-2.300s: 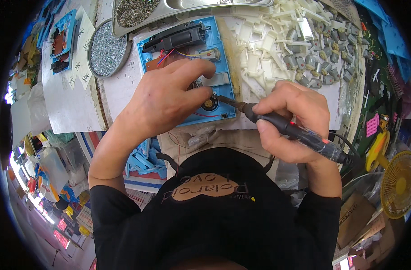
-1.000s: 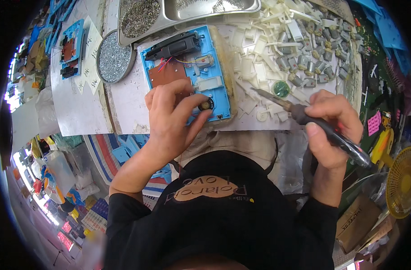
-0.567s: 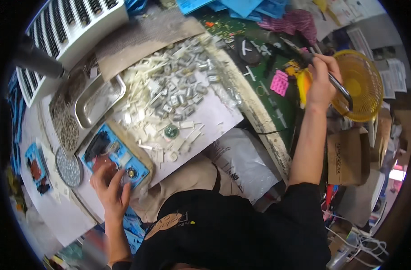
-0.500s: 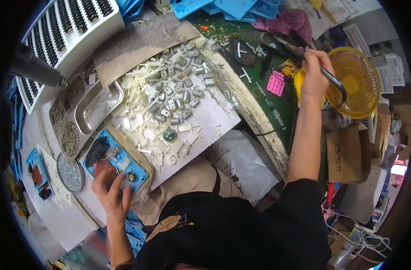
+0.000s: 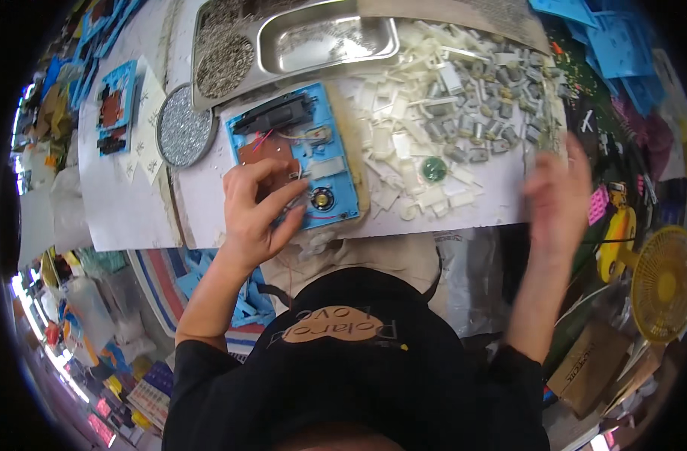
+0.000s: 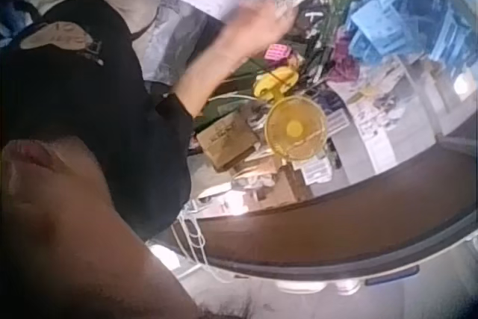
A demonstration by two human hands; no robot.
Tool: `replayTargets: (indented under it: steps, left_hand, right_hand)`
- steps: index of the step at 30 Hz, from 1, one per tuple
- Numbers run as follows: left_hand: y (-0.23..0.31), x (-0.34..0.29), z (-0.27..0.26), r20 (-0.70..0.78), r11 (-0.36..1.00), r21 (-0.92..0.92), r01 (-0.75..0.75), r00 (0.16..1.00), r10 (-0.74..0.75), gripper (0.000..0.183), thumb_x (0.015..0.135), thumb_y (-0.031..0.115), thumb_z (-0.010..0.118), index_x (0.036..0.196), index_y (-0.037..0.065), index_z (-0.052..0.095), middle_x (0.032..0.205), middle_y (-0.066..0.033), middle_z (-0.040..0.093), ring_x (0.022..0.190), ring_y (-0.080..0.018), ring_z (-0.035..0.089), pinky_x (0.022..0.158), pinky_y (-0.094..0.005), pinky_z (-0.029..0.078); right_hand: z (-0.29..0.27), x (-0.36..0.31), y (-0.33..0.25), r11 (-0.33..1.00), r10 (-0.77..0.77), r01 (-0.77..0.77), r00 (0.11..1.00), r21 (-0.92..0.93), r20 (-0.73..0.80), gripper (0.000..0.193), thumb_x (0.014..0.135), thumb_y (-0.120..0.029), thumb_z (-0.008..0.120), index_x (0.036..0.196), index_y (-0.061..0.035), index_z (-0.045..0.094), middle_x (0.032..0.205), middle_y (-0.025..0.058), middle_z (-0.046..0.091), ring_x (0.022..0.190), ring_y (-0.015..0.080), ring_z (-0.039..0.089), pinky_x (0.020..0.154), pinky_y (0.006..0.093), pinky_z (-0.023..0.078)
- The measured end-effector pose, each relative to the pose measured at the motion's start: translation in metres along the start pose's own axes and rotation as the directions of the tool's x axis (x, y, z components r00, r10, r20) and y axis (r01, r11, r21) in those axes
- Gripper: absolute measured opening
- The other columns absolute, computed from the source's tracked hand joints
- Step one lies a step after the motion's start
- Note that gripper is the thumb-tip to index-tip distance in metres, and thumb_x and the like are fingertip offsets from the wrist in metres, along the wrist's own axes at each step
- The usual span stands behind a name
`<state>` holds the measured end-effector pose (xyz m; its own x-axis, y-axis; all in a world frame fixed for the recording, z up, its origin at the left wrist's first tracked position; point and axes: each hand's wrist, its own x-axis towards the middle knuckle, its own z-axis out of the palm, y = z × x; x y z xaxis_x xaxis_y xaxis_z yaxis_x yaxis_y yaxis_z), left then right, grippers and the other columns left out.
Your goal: Soldering components and using a power screwdriver to assemble a blue electronic device, possibly a camera shell.
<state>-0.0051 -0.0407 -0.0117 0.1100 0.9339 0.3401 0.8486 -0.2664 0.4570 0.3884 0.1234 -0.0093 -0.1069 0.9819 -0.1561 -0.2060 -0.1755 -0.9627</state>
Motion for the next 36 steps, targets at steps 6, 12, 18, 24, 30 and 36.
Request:
replayTargets:
  steps: [6,12,18,24,30,36]
  left_hand:
    - [0.002,-0.002,0.004,-0.022,0.999,-0.037,0.040,0.999,-0.041,0.035,0.073,0.017,0.079,0.108,0.016,0.075,0.118,-0.0052,0.062,0.101,-0.0254,0.059,0.090,-0.0415,0.039]
    - [0.003,0.000,0.002,-0.098,0.998,-0.061,0.028,0.995,-0.034,0.035,0.072,0.016,0.079,0.106,0.015,0.074,0.118,-0.0046,0.062,0.098,-0.0234,0.059,0.088,-0.0402,0.040]
    - [-0.005,0.009,0.003,-0.154,0.999,-0.037,-0.009,0.988,0.003,0.033,0.074,0.018,0.078,0.107,0.015,0.074,0.118,-0.0049,0.061,0.098,-0.0238,0.059,0.088,-0.0412,0.040]
    - [-0.006,0.034,0.006,-0.157,0.994,0.113,0.007,0.988,0.011,0.034,0.077,0.025,0.078,0.110,0.016,0.075,0.125,-0.0060,0.060,0.110,-0.0271,0.054,0.096,-0.0446,0.035]
    - [-0.005,0.033,0.012,-0.132,0.983,0.184,0.027,0.991,-0.002,0.031,0.080,0.030,0.076,0.108,0.017,0.076,0.133,-0.0055,0.058,0.120,-0.0299,0.050,0.107,-0.0524,0.026]
    - [-0.008,0.031,0.014,-0.132,0.989,0.146,0.032,0.991,-0.013,0.026,0.075,0.027,0.076,0.095,0.011,0.073,0.137,-0.0073,0.057,0.129,-0.0289,0.049,0.114,-0.0606,0.017]
  right_hand:
    - [0.180,-0.001,0.034,0.514,-0.339,0.703,0.693,-0.492,0.636,0.013,0.080,-0.005,0.078,0.092,-0.0021,0.073,0.079,0.0084,0.067,0.070,0.0182,0.060,0.063,0.0310,0.047]
    - [0.214,0.017,0.031,0.365,-0.116,0.654,0.738,-0.662,0.665,0.022,0.082,-0.025,0.075,0.077,-0.0053,0.067,0.073,0.0099,0.067,0.071,0.0301,0.064,0.065,0.0416,0.050]
    - [0.228,0.019,0.019,0.183,0.026,0.666,0.732,-0.723,0.681,0.026,0.083,-0.030,0.070,0.075,-0.0052,0.065,0.071,0.0142,0.067,0.070,0.0371,0.066,0.065,0.0486,0.052]
    - [0.226,0.019,0.017,0.256,0.040,0.636,0.746,-0.728,0.665,0.025,0.082,-0.025,0.070,0.077,-0.0015,0.068,0.072,0.0185,0.068,0.072,0.0383,0.068,0.066,0.0463,0.053]
    - [0.223,0.039,0.013,0.389,0.246,0.517,0.740,-0.763,0.627,0.017,0.079,-0.018,0.070,0.077,-0.0007,0.069,0.072,0.0191,0.068,0.073,0.0341,0.070,0.066,0.0424,0.055]
    - [0.249,-0.005,0.009,-0.241,0.192,0.884,0.449,-0.402,0.873,0.007,0.076,-0.010,0.069,0.075,-0.0033,0.072,0.082,0.0163,0.071,0.077,0.0322,0.070,0.069,0.0409,0.058]
